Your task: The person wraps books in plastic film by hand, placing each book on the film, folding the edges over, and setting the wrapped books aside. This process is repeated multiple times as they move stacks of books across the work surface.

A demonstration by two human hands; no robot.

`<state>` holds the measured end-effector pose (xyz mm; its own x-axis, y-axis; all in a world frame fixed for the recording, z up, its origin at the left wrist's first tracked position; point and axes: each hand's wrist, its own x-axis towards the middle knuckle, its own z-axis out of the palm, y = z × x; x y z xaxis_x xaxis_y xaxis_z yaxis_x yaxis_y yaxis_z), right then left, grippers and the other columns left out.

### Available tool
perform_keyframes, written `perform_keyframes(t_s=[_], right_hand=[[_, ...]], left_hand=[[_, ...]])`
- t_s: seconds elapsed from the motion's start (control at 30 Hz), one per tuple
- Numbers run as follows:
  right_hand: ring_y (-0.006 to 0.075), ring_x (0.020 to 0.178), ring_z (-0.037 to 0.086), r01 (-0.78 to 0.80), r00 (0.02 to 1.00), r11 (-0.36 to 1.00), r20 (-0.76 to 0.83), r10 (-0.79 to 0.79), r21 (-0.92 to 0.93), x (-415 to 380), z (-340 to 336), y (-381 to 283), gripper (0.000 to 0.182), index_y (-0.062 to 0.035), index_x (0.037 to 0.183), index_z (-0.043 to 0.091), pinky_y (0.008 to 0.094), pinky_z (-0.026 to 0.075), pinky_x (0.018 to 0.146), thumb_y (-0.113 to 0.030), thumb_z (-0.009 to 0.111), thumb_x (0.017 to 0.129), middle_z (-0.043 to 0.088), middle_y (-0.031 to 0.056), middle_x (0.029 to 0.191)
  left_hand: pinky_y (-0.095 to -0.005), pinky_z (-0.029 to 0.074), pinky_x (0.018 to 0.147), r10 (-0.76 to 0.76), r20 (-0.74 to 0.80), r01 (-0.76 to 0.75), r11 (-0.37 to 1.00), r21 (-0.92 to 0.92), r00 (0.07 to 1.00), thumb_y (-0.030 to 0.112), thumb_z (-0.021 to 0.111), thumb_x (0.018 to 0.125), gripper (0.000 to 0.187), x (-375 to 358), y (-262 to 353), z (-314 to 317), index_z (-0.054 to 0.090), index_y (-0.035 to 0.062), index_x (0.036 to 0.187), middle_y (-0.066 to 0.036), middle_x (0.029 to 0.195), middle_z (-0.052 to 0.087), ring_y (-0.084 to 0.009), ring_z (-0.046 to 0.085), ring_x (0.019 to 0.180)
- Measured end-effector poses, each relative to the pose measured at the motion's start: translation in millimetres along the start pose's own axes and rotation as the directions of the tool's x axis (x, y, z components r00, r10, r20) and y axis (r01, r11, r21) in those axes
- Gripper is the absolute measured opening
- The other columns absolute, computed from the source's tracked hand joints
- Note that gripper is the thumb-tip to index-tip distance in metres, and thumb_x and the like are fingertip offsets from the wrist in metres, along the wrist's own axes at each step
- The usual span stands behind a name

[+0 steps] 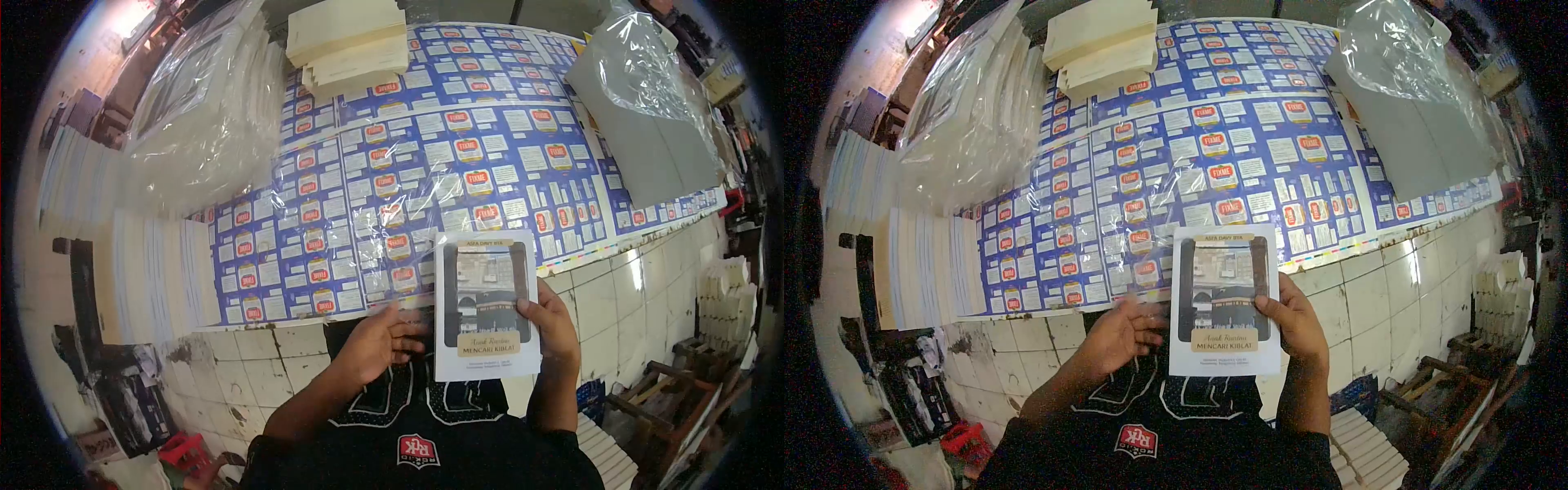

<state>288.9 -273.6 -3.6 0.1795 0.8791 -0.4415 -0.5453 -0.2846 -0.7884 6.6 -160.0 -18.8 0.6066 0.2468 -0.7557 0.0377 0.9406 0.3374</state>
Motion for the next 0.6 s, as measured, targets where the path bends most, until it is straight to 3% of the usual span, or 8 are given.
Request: perform_keyframes(t_s=[0.03, 0.17, 0.23, 0.37, 0.53, 0.6], right_hand=[[0.0200, 0.105, 0.060, 0.013, 1.000, 1.000, 0.016, -0.013, 0.011, 1, 0, -1, 0.055, 0.0058, 0.133, 0.045, 0.0318, 0.047, 0.093, -0.014, 0.067, 0.087, 0.062, 0.0154, 0.121], [0.0202, 0.106, 0.060, 0.043, 0.999, 0.999, -0.007, -0.043, 0.016, 0, 0, 6, 0.053, 0.0059, 0.133, 0.045, 0.0323, 0.047, 0.093, -0.014, 0.065, 0.088, 0.061, 0.0157, 0.121], [0.0211, 0.105, 0.060, 0.102, 0.991, 0.992, -0.096, -0.094, 0.080, 1, 7, 12, 0.051, 0.0053, 0.133, 0.044, 0.0324, 0.047, 0.093, -0.013, 0.062, 0.090, 0.061, 0.0162, 0.121], [0.0208, 0.105, 0.061, 0.196, 0.965, 0.978, -0.189, -0.181, 0.066, 8, 15, 22, 0.047, 0.0037, 0.135, 0.041, 0.0318, 0.047, 0.093, -0.010, 0.058, 0.093, 0.059, 0.0163, 0.122], [0.0202, 0.107, 0.060, 0.179, 0.970, 0.980, -0.183, -0.160, 0.088, 9, 25, 29, 0.046, 0.0027, 0.134, 0.042, 0.0331, 0.047, 0.094, -0.009, 0.059, 0.093, 0.059, 0.0160, 0.123], [0.0206, 0.108, 0.059, 0.211, 0.960, 0.976, -0.199, -0.199, 0.045, 9, 25, 31, 0.046, 0.0024, 0.134, 0.042, 0.0336, 0.047, 0.095, -0.009, 0.059, 0.093, 0.058, 0.0153, 0.124]], left_hand=[[-0.0304, 0.045, 0.072, 0.054, -0.077, -0.049, 0.996, 0.072, 0.996, 0.052, 0.051, 0.096, 0.053, 0, -3, 11, 0.056, 0.0062, 0.122, -0.008, 0.109, 0.066, -0.0167, 0.062, 0.087], [-0.0308, 0.046, 0.073, 0.107, -0.069, -0.103, 0.993, 0.063, 0.992, 0.046, 0.051, 0.099, 0.044, 5, -12, 14, 0.058, 0.0068, 0.117, -0.008, 0.107, 0.067, -0.0174, 0.064, 0.087], [-0.0312, 0.048, 0.075, 0.225, -0.104, -0.213, 0.970, 0.114, 0.969, 0.039, 0.049, 0.101, 0.037, -1, -18, 5, 0.060, 0.0055, 0.113, -0.009, 0.105, 0.068, -0.0183, 0.066, 0.087], [-0.0311, 0.049, 0.075, 0.269, -0.143, -0.234, 0.947, 0.221, 0.952, 0.038, 0.048, 0.102, 0.038, -10, -17, -5, 0.059, 0.0033, 0.112, -0.012, 0.104, 0.068, -0.0190, 0.067, 0.088], [-0.0288, 0.049, 0.074, 0.270, -0.118, -0.257, 0.959, 0.115, 0.955, 0.040, 0.048, 0.101, 0.041, -14, -13, 2, 0.059, 0.0018, 0.114, -0.011, 0.106, 0.067, -0.0187, 0.066, 0.091], [-0.0331, 0.052, 0.072, 0.301, -0.142, -0.259, 0.932, 0.253, 0.943, 0.035, 0.047, 0.102, 0.039, -13, -14, 9, 0.058, 0.0011, 0.117, -0.013, 0.104, 0.068, -0.0222, 0.067, 0.088]])
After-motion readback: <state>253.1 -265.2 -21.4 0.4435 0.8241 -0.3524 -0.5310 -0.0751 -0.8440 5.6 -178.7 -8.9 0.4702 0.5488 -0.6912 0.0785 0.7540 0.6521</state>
